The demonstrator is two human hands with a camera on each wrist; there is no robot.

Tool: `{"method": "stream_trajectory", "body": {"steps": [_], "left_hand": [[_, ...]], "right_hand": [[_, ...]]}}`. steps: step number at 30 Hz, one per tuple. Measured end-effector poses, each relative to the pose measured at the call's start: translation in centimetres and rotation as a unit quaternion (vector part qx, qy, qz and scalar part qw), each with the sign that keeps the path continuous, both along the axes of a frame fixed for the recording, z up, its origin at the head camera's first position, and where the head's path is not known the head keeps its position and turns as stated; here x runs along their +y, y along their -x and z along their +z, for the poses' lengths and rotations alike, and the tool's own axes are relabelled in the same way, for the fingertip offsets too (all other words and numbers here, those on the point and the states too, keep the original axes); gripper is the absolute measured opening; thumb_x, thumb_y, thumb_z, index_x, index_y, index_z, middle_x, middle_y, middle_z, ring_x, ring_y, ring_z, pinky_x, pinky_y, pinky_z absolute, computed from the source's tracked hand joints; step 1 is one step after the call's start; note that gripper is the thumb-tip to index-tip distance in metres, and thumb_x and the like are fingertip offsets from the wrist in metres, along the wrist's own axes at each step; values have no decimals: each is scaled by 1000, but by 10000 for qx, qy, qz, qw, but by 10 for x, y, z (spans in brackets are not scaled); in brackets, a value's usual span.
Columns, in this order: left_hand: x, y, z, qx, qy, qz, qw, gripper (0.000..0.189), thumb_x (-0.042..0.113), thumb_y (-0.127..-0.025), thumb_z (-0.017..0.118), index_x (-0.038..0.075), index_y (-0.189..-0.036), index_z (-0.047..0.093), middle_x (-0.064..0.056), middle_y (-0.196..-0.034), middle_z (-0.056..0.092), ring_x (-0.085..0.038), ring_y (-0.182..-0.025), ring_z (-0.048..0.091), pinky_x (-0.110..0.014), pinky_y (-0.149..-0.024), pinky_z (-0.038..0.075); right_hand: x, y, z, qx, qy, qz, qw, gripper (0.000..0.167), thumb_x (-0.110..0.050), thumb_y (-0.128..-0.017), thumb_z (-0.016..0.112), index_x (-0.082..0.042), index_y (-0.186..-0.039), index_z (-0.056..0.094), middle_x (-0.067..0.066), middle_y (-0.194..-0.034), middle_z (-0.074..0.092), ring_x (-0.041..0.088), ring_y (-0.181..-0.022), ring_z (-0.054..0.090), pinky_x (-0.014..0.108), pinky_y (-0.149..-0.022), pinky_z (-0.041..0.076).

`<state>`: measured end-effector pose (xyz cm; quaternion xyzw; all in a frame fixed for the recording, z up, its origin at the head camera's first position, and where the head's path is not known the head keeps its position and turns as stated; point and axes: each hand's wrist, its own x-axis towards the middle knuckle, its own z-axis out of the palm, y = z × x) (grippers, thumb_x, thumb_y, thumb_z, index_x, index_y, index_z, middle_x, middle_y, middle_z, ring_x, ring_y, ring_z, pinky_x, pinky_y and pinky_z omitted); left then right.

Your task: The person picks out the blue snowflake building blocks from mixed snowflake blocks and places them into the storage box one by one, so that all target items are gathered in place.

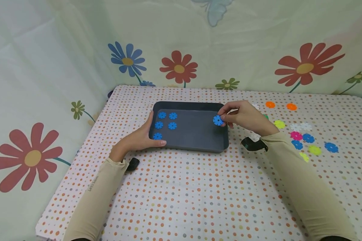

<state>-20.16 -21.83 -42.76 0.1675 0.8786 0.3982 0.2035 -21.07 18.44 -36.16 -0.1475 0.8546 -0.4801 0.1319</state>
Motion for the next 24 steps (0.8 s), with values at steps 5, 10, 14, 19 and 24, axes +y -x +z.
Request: {"method": "stream_trajectory", "body": {"steps": [5, 10, 14, 19, 24], "left_hand": [[-1, 0, -1, 8, -36, -35, 10000, 141, 60, -88, 84, 24, -167, -28, -4, -177, -17, -32, -163, 5, -60, -124, 24], [-1, 0, -1, 22, -40, -65, 10000, 141, 60, -88, 83, 24, -167, -28, -4, -177, -17, -33, -163, 6, -60, -124, 25], [0, 0, 0, 23, -33, -32, 10000, 141, 60, -88, 83, 24, -167, -28, -3, -177, -16, -32, -163, 6, -60, -124, 25], [0, 0, 1, 6, -71, -17, 10000, 141, 59, -88, 83, 24, -167, -28, -4, -177, -16, -31, -163, 5, -60, -124, 24], [0, 0, 0, 4, -56, -52, 10000, 142, 61, -88, 83, 23, -167, -28, -5, -177, -17, -32, -163, 4, -60, -124, 23]], "right_hand": [[-14, 2, 0, -24, 64, 203, 9998, 17, -12, -106, 70, 0, -117, 73, 15, -102, 74, 36, -84, 68, 38, -73, 57], [-25, 5, -2, -27, 52, 315, 9995, 16, -10, -105, 70, 1, -117, 73, 15, -99, 75, 38, -85, 67, 35, -70, 56], [-35, 8, -4, 1, 96, 444, 9990, 15, -7, -104, 70, 2, -115, 73, 16, -99, 74, 41, -87, 68, 38, -74, 59], [-49, 11, -6, 38, 120, 573, 9983, 13, -5, -103, 70, 2, -113, 74, 16, -100, 71, 40, -83, 68, 40, -74, 59], [-61, 14, -7, 71, 217, 701, 9973, 12, -4, -103, 70, 3, -112, 74, 17, -101, 71, 37, -80, 69, 40, -74, 59]]}}
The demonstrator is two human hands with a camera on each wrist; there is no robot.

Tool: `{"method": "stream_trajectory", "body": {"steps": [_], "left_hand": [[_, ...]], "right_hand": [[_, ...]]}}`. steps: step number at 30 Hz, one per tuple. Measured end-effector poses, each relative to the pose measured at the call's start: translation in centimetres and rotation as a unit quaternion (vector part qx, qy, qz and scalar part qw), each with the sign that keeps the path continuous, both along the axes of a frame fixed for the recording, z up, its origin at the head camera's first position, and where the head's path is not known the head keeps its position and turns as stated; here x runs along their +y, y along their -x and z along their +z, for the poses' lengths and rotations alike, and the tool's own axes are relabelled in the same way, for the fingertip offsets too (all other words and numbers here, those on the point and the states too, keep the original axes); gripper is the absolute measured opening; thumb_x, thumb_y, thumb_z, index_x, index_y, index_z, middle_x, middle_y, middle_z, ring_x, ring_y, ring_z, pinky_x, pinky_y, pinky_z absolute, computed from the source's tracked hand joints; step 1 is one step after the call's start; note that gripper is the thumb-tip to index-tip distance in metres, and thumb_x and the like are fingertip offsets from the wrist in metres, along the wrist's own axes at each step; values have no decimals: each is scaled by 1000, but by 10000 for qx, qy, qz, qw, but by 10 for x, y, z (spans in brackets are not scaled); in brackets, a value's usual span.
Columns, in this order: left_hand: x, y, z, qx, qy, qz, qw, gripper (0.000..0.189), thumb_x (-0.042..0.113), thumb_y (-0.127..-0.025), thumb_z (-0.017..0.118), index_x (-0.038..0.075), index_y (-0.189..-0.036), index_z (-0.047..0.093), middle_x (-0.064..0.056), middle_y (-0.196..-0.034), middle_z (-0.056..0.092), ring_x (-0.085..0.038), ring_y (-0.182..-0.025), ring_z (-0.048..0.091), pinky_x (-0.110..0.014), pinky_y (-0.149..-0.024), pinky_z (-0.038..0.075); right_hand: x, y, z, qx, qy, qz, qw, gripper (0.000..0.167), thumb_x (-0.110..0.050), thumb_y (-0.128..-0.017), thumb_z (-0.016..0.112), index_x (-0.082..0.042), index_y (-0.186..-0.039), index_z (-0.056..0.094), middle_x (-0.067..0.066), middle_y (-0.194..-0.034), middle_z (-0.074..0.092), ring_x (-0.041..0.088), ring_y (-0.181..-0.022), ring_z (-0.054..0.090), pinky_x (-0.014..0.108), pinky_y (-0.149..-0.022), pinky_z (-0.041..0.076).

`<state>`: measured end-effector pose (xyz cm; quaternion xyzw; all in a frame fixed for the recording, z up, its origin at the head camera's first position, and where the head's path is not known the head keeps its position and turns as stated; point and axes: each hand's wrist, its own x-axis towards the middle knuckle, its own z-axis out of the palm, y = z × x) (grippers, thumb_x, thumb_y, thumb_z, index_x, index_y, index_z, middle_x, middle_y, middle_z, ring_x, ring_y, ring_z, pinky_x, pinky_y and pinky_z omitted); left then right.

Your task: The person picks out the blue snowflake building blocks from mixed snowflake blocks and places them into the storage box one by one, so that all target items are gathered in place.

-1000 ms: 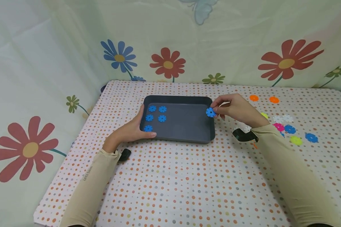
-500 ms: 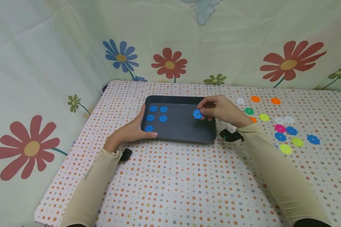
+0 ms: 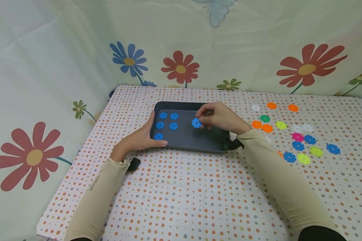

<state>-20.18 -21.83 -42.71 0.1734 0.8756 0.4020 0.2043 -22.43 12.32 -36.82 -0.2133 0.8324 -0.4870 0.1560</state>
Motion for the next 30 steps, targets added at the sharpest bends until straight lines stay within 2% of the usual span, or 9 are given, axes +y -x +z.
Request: {"method": "stream_trajectory", "body": {"steps": [16, 23, 30], "left_hand": [[0, 2, -2, -33, 2, 14, 10000, 141, 61, -89, 82, 23, -167, -29, -5, -177, -18, -30, -163, 2, -58, -126, 21], [2, 0, 0, -73, -58, 26, 10000, 141, 60, -88, 84, 24, -167, -28, -4, -177, -18, -30, -163, 2, -58, -126, 20], [1, 1, 0, -14, -162, 8, 9999, 139, 54, -90, 84, 25, -167, -29, -2, -176, -19, -28, -163, 1, -57, -126, 18]], "right_hand": [[-36, 8, -4, 43, 173, 399, 9990, 8, -1, -103, 68, 2, -108, 74, 16, -98, 69, 40, -80, 69, 36, -69, 57], [-45, 11, -12, 8, 29, 611, 9981, 10, 0, -103, 66, 4, -106, 75, 14, -91, 72, 30, -77, 69, 37, -68, 57], [-56, 14, -17, 59, -198, 874, 9960, 11, 1, -103, 66, 6, -105, 76, 12, -88, 72, 26, -76, 68, 35, -68, 57]]}}
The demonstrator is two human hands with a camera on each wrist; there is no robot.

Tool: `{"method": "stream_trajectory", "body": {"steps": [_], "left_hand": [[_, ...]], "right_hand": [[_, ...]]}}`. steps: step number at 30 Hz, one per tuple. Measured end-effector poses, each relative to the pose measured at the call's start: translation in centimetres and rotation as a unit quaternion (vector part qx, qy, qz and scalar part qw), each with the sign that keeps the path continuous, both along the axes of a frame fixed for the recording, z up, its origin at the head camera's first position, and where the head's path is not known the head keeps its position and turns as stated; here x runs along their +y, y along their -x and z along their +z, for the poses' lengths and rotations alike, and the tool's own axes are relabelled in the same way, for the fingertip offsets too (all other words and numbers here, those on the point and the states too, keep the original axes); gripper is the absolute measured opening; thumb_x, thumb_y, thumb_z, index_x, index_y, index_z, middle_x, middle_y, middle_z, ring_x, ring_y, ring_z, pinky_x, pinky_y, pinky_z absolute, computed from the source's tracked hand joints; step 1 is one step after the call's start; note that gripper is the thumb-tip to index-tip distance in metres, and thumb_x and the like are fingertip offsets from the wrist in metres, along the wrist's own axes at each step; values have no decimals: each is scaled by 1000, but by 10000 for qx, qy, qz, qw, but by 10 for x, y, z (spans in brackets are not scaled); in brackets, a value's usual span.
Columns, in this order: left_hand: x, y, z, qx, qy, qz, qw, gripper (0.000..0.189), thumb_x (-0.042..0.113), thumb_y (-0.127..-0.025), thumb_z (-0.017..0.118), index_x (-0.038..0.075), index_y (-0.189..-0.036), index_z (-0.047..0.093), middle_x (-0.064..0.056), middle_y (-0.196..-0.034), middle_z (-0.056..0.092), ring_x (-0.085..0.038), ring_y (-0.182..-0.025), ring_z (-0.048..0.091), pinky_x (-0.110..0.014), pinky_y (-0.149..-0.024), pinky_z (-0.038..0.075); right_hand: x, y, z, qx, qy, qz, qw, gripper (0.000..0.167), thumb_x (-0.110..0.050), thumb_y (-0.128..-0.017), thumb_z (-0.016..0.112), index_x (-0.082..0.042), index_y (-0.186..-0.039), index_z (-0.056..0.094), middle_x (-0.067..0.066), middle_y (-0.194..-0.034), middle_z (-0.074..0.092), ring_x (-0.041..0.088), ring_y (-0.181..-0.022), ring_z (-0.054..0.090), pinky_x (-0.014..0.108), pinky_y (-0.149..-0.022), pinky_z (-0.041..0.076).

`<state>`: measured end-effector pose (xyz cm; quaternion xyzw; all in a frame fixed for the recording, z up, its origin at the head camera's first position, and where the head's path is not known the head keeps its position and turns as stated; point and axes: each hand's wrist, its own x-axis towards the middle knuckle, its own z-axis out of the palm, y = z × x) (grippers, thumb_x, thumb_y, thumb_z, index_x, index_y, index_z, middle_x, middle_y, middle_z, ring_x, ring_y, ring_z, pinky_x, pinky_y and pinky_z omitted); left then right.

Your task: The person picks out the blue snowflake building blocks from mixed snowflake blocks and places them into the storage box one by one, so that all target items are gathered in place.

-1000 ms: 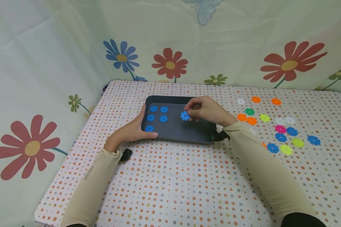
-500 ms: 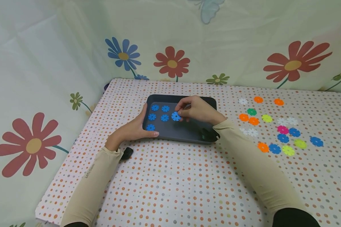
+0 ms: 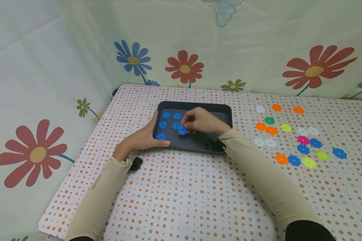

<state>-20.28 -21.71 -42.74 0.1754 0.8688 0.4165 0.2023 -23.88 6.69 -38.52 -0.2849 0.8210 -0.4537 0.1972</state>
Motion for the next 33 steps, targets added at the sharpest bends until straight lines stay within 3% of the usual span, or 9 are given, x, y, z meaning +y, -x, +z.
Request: {"method": "stream_trajectory", "body": {"steps": [9, 18, 25, 33], "left_hand": [[-1, -2, 1, -59, 7, 19, 10000, 139, 55, -90, 84, 25, -167, -29, -4, -177, -18, -29, -163, 1, -58, -126, 18], [-2, -1, -1, -50, 30, 9, 10000, 139, 57, -90, 83, 25, -166, -29, -4, -176, -19, -29, -163, 1, -58, -126, 19], [-1, -1, 0, -34, 20, -14, 10000, 138, 55, -91, 83, 26, -167, -28, -3, -176, -18, -29, -163, 4, -58, -125, 22], [-2, 0, 0, -70, 65, 28, 10000, 139, 56, -90, 84, 25, -167, -28, -4, -177, -17, -28, -163, 4, -57, -126, 22]], "right_hand": [[-16, 3, 1, 30, -250, 215, 9995, 10, 1, -101, 68, 4, -105, 77, 11, -91, 73, 22, -72, 65, 37, -71, 57], [-26, 10, -7, 71, -352, 576, 9977, 10, 2, -100, 69, 0, -99, 78, 8, -86, 73, 21, -72, 66, 33, -67, 56], [-30, 14, -13, -95, -460, 645, 9968, 10, 5, -98, 69, 1, -96, 78, 9, -85, 75, 21, -72, 69, 31, -65, 56], [-34, 12, -11, 7, -597, 711, 9957, 9, 4, -99, 70, 3, -97, 79, 10, -86, 76, 22, -73, 70, 32, -66, 58]]}}
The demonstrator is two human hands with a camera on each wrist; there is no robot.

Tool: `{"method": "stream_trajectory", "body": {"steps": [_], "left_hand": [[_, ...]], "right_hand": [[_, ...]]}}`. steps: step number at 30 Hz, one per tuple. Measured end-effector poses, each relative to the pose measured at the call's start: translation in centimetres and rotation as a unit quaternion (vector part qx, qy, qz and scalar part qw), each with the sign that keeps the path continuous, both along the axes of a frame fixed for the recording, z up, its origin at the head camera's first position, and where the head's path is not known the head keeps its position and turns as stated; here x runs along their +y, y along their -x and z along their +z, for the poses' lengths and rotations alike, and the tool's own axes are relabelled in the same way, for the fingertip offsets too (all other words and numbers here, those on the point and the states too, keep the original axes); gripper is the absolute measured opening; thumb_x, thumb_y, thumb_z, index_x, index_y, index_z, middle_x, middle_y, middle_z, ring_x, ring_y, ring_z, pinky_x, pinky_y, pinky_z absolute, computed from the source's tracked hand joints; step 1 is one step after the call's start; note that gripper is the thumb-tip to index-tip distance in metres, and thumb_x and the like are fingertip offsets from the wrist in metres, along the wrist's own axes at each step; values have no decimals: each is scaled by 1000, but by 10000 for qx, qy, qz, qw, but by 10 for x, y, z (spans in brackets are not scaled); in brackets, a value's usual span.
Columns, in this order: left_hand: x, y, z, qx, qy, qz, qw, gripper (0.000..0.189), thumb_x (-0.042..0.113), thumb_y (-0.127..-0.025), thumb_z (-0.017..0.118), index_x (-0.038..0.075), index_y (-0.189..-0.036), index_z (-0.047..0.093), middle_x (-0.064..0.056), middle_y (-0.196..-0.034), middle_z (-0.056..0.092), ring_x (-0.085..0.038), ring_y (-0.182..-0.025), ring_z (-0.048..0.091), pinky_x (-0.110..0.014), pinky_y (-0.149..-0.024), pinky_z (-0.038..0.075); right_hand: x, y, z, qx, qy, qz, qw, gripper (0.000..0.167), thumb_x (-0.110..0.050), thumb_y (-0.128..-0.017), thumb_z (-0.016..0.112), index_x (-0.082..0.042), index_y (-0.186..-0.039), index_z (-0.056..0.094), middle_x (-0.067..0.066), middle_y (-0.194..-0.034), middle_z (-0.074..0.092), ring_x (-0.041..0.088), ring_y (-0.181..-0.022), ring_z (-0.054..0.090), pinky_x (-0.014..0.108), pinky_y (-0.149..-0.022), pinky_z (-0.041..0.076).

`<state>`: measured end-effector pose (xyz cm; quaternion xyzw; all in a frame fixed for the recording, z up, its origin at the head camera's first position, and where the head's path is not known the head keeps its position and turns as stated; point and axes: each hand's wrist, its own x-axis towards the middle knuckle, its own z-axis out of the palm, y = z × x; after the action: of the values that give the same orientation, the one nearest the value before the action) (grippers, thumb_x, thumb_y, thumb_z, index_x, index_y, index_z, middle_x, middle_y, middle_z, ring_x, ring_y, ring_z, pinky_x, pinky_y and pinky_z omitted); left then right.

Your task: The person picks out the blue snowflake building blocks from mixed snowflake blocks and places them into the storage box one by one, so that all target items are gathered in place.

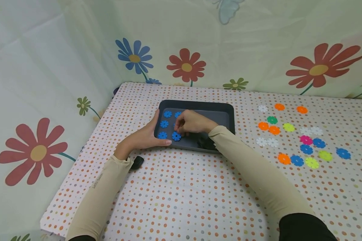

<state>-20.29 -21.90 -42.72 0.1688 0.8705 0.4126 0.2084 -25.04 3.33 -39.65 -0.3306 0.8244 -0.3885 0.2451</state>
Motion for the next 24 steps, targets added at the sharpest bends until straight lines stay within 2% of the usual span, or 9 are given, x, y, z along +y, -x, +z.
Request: {"method": "stream_trajectory", "body": {"steps": [14, 24], "left_hand": [[1, 0, 1, -11, 63, 11, 10000, 139, 59, -90, 83, 25, -167, -27, -3, -177, -16, -27, -163, 3, -56, -126, 22], [1, -1, 1, 38, 141, 26, 9999, 139, 60, -89, 83, 25, -167, -27, -4, -177, -16, -28, -163, 4, -56, -126, 22]], "right_hand": [[-5, -1, -1, 651, -445, 123, 9968, 14, 5, -98, 66, 1, -95, 79, 8, -83, 73, 18, -66, 65, 32, -64, 56], [-7, -2, 1, 833, -578, 182, 9947, 13, 4, -99, 68, 1, -93, 79, 6, -80, 72, 18, -65, 65, 31, -63, 55]]}}
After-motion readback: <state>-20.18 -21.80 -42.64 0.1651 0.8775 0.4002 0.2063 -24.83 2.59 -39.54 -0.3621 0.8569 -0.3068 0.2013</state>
